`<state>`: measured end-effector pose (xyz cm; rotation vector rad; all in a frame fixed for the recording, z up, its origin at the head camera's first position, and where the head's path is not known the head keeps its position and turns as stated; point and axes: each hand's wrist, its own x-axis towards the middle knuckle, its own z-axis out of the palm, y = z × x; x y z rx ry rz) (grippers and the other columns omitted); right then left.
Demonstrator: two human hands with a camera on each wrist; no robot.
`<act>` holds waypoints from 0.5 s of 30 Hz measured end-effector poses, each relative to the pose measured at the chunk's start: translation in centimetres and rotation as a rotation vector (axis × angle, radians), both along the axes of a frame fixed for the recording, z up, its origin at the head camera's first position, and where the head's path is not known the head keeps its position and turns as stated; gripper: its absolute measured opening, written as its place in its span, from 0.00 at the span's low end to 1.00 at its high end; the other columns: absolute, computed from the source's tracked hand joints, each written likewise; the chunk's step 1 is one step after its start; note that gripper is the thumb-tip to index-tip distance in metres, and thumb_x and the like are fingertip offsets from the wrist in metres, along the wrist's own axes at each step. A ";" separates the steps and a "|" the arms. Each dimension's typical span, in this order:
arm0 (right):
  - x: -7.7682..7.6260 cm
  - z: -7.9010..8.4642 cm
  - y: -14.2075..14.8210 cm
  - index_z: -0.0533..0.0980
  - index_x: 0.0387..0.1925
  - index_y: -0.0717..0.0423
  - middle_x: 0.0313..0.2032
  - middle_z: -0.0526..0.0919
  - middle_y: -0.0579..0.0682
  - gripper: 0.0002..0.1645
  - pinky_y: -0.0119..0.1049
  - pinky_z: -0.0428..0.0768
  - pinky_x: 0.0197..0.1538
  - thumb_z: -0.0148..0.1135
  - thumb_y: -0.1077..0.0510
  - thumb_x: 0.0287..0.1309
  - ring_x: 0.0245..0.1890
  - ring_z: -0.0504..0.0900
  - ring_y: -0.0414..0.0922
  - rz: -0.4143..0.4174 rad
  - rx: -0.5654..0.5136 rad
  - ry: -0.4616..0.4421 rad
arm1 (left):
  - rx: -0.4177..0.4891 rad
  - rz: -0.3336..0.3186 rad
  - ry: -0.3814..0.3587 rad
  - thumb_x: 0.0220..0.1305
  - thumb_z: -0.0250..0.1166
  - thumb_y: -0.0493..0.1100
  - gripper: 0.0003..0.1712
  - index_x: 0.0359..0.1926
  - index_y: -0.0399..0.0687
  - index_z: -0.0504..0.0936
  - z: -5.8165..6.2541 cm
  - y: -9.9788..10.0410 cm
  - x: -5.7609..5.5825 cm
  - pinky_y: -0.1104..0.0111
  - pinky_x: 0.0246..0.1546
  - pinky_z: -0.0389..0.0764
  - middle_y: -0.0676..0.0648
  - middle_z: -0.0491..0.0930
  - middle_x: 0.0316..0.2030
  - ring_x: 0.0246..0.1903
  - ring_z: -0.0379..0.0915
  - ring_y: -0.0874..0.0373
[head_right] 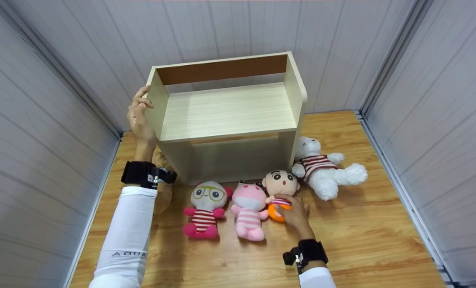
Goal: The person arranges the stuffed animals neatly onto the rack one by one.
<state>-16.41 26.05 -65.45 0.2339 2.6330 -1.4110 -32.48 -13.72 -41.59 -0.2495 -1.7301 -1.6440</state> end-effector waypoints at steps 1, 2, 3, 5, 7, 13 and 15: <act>-0.1 0.0 0.0 0.82 0.59 0.47 0.63 0.79 0.59 0.23 0.49 0.52 0.59 0.68 0.58 0.62 0.62 0.69 0.58 -0.005 0.001 0.004 | -0.005 0.007 0.008 0.70 0.45 0.43 0.17 0.32 0.36 0.74 -0.1 0.1 0.0 0.64 0.61 0.57 0.49 0.79 0.65 0.54 0.63 0.60; -0.1 0.0 0.0 0.82 0.58 0.47 0.63 0.80 0.59 0.23 0.49 0.52 0.58 0.68 0.59 0.62 0.61 0.69 0.58 -0.008 0.002 0.009 | -0.006 0.013 0.020 0.70 0.45 0.43 0.18 0.36 0.35 0.76 -0.2 0.1 0.0 0.64 0.60 0.58 0.48 0.82 0.60 0.52 0.62 0.60; -0.1 0.0 0.0 0.83 0.58 0.48 0.62 0.81 0.59 0.22 0.48 0.52 0.58 0.69 0.59 0.61 0.61 0.70 0.58 -0.006 0.005 0.015 | -0.006 0.023 0.029 0.71 0.45 0.44 0.19 0.40 0.34 0.79 -0.4 0.1 0.1 0.65 0.58 0.58 0.48 0.83 0.55 0.50 0.62 0.61; -0.1 -0.1 0.1 0.83 0.57 0.49 0.61 0.82 0.60 0.22 0.48 0.52 0.58 0.69 0.60 0.61 0.61 0.71 0.59 0.001 0.016 0.026 | -0.007 0.042 0.047 0.73 0.46 0.43 0.21 0.49 0.36 0.82 -0.6 0.1 0.1 0.66 0.56 0.57 0.47 0.82 0.44 0.46 0.62 0.61; 0.1 -0.2 0.2 0.83 0.57 0.49 0.61 0.81 0.60 0.22 0.48 0.52 0.57 0.69 0.60 0.61 0.61 0.71 0.60 -0.004 0.019 0.022 | -0.013 0.057 0.053 0.74 0.46 0.42 0.21 0.54 0.39 0.82 -0.8 0.2 0.0 0.68 0.55 0.57 0.47 0.80 0.39 0.44 0.61 0.62; 0.7 -0.4 0.6 0.82 0.58 0.50 0.62 0.79 0.63 0.22 0.47 0.54 0.56 0.68 0.60 0.62 0.61 0.65 0.60 -0.057 0.006 -0.013 | -0.011 0.036 0.047 0.74 0.47 0.39 0.19 0.49 0.34 0.82 -1.3 0.8 -0.5 0.68 0.55 0.57 0.37 0.82 0.54 0.45 0.61 0.62; 0.9 -0.5 0.7 0.82 0.58 0.51 0.63 0.79 0.63 0.22 0.47 0.54 0.56 0.68 0.60 0.62 0.61 0.65 0.60 -0.070 0.003 -0.011 | -0.004 0.018 0.039 0.74 0.47 0.39 0.19 0.52 0.35 0.82 -1.3 1.1 -0.6 0.67 0.55 0.57 0.37 0.82 0.54 0.46 0.60 0.61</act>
